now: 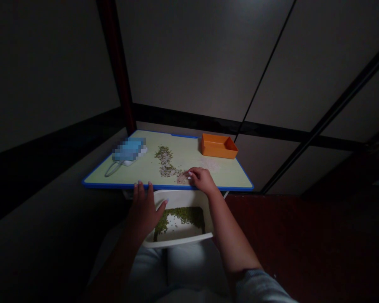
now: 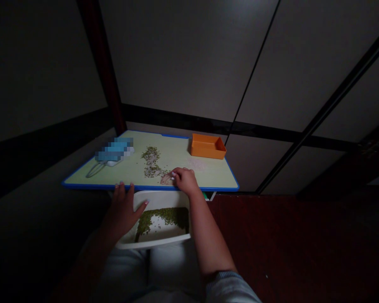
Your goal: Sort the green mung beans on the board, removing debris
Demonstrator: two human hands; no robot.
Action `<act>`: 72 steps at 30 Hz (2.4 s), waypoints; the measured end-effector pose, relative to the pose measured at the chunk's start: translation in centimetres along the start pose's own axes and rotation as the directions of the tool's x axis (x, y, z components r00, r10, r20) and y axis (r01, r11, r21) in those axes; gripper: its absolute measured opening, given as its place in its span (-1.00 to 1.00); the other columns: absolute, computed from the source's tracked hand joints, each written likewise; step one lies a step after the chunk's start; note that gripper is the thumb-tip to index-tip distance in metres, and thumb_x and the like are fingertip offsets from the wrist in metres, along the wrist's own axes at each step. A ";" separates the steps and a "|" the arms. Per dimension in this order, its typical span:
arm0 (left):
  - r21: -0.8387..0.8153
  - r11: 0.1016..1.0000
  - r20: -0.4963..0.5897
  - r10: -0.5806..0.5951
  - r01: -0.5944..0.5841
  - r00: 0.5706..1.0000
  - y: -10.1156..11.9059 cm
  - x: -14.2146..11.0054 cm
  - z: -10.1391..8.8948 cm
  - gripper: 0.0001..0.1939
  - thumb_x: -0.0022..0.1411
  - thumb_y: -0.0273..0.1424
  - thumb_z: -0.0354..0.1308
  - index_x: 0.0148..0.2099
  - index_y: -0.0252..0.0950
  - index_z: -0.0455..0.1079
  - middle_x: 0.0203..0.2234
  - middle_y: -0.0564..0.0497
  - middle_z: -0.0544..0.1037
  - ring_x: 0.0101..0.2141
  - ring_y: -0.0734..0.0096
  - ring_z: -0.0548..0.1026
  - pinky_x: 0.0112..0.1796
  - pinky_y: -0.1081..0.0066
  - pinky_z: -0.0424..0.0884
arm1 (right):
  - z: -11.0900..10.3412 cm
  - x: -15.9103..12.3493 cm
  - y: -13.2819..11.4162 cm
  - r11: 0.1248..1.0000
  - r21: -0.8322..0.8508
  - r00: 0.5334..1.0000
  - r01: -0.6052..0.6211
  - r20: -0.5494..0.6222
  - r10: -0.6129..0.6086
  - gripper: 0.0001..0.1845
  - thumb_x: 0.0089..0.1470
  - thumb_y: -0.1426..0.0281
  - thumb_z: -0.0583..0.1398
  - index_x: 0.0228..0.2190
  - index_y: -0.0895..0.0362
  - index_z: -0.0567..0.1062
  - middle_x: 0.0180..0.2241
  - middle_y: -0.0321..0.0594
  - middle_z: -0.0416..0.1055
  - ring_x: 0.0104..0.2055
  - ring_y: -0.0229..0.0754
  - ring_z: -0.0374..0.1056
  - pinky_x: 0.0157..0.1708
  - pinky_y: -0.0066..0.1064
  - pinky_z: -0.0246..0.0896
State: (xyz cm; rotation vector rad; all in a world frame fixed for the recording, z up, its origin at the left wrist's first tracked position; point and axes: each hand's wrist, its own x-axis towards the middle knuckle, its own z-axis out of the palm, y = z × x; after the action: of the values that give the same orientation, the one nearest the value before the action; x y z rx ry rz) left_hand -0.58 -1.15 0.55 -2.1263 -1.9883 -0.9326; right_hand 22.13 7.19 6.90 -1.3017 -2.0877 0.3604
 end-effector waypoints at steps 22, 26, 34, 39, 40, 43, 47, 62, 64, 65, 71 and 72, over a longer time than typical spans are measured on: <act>0.004 1.000 0.003 -0.009 0.009 1.000 0.2 0.0 -0.2 -0.19 0.15 -0.08 -0.01 0.26 -0.58 0.05 0.29 -0.53 -0.04 0.30 -0.25 -0.12 0.18 -0.07 0.08 | -0.1 0.1 0.6 0.998 -0.005 0.995 -0.055 -0.081 0.055 -0.77 0.17 0.42 0.07 -0.26 0.05 0.54 -0.26 -0.24 0.53 -0.18 -0.16 0.36 -0.10 -0.32 0.16; 0.018 1.000 0.025 -0.010 0.010 1.000 0.2 0.1 -0.3 -0.18 0.15 -0.08 -0.01 0.26 -0.62 0.05 0.27 -0.58 -0.05 0.30 -0.29 -0.12 0.18 -0.06 0.07 | -0.1 0.0 0.9 1.000 0.024 0.996 -0.014 -0.090 0.016 -0.76 0.16 0.43 0.07 -0.26 0.09 0.55 -0.27 -0.21 0.53 -0.21 -0.17 0.37 -0.13 -0.36 0.19; 0.034 0.999 0.018 -0.002 0.002 1.000 0.2 0.1 -0.3 -0.18 0.15 -0.08 0.00 0.26 -0.63 0.05 0.26 -0.61 -0.03 0.30 -0.29 -0.12 0.17 -0.08 0.08 | -0.1 0.1 0.4 0.990 -0.096 0.993 -0.106 -0.069 0.099 -0.77 0.17 0.42 0.08 -0.23 0.07 0.53 -0.21 -0.21 0.53 -0.13 -0.15 0.37 -0.06 -0.31 0.15; 0.026 1.000 0.006 -0.014 0.014 1.000 0.3 0.1 -0.3 -0.19 0.15 -0.08 0.01 0.26 -0.61 0.06 0.27 -0.58 -0.03 0.30 -0.26 -0.11 0.17 -0.08 0.09 | 0.2 0.4 0.0 0.987 -0.114 0.992 -0.111 -0.079 0.103 -0.76 0.18 0.41 0.07 -0.22 0.05 0.53 -0.19 -0.21 0.53 -0.10 -0.15 0.37 -0.03 -0.31 0.14; 0.025 1.000 0.008 -0.014 0.014 1.000 0.4 0.1 -0.3 -0.19 0.15 -0.09 0.02 0.26 -0.61 0.06 0.27 -0.58 -0.03 0.30 -0.26 -0.11 0.17 -0.08 0.10 | 0.3 0.4 0.0 0.988 -0.110 0.992 -0.106 -0.078 0.098 -0.76 0.18 0.41 0.07 -0.22 0.04 0.53 -0.19 -0.21 0.53 -0.10 -0.15 0.37 -0.03 -0.31 0.14; 0.026 1.000 0.006 -0.012 0.011 1.000 0.3 0.1 -0.2 -0.19 0.14 -0.10 0.04 0.25 -0.62 0.07 0.27 -0.58 -0.03 0.30 -0.27 -0.11 0.17 -0.08 0.10 | 0.4 0.5 -0.2 0.993 -0.081 0.995 -0.081 -0.065 0.076 -0.75 0.19 0.41 0.07 -0.22 0.03 0.53 -0.19 -0.23 0.53 -0.11 -0.15 0.37 -0.05 -0.31 0.15; 0.028 1.000 -0.020 -0.003 0.003 1.000 0.0 0.0 0.0 -0.19 0.13 -0.10 0.05 0.26 -0.58 0.06 0.28 -0.54 -0.03 0.30 -0.25 -0.10 0.16 -0.10 0.12 | 0.3 0.4 0.1 0.998 -0.031 0.998 -0.048 -0.049 0.046 -0.76 0.17 0.42 0.08 -0.24 0.01 0.54 -0.21 -0.26 0.54 -0.13 -0.15 0.37 -0.06 -0.31 0.17; 0.039 0.999 -0.010 0.006 -0.006 1.000 0.1 0.1 0.0 -0.18 0.13 -0.09 0.05 0.25 -0.63 0.07 0.27 -0.58 -0.03 0.30 -0.27 -0.11 0.18 -0.09 0.09 | -0.2 0.0 1.1 0.999 -0.011 0.998 -0.031 -0.063 0.030 -0.76 0.14 0.43 0.09 -0.27 0.05 0.56 -0.26 -0.23 0.55 -0.19 -0.15 0.40 -0.10 -0.31 0.20; 0.036 0.999 -0.009 0.002 -0.002 1.000 0.1 0.1 0.0 -0.18 0.13 -0.10 0.06 0.25 -0.62 0.08 0.27 -0.57 -0.03 0.30 -0.27 -0.11 0.18 -0.09 0.09 | -0.2 0.0 0.9 0.998 -0.034 0.997 -0.056 -0.062 0.053 -0.76 0.14 0.43 0.09 -0.26 0.05 0.56 -0.25 -0.22 0.55 -0.19 -0.14 0.40 -0.10 -0.30 0.20; 0.034 0.999 -0.008 0.001 -0.001 1.000 0.1 0.1 0.0 -0.18 0.13 -0.10 0.05 0.25 -0.62 0.08 0.27 -0.57 -0.03 0.30 -0.27 -0.11 0.18 -0.09 0.09 | -0.1 0.1 0.9 0.997 -0.040 0.997 -0.059 -0.059 0.056 -0.76 0.15 0.43 0.09 -0.25 0.05 0.56 -0.25 -0.23 0.55 -0.18 -0.14 0.40 -0.10 -0.30 0.20; 0.024 1.000 -0.016 0.008 -0.007 1.000 0.1 0.1 0.0 -0.19 0.13 -0.10 0.05 0.25 -0.61 0.07 0.28 -0.56 -0.05 0.30 -0.26 -0.14 0.17 -0.11 0.10 | 0.1 0.1 0.9 0.999 -0.014 0.998 -0.038 -0.058 0.037 -0.76 0.15 0.43 0.09 -0.26 0.04 0.56 -0.25 -0.24 0.55 -0.18 -0.16 0.40 -0.11 -0.34 0.21; 0.021 1.000 -0.016 0.008 -0.008 1.000 0.1 0.1 0.0 -0.19 0.13 -0.10 0.05 0.25 -0.61 0.06 0.28 -0.56 -0.05 0.30 -0.26 -0.13 0.17 -0.11 0.10 | 0.1 0.1 1.0 0.999 -0.001 0.997 -0.033 -0.070 0.033 -0.76 0.15 0.43 0.08 -0.26 0.05 0.55 -0.25 -0.24 0.55 -0.18 -0.17 0.40 -0.11 -0.35 0.21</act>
State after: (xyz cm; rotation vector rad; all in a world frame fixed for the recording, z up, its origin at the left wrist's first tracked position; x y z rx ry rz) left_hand -0.49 -1.12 0.64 -2.1078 -1.9719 -0.9196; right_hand 22.68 7.76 6.34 -1.3325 -2.0109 0.3224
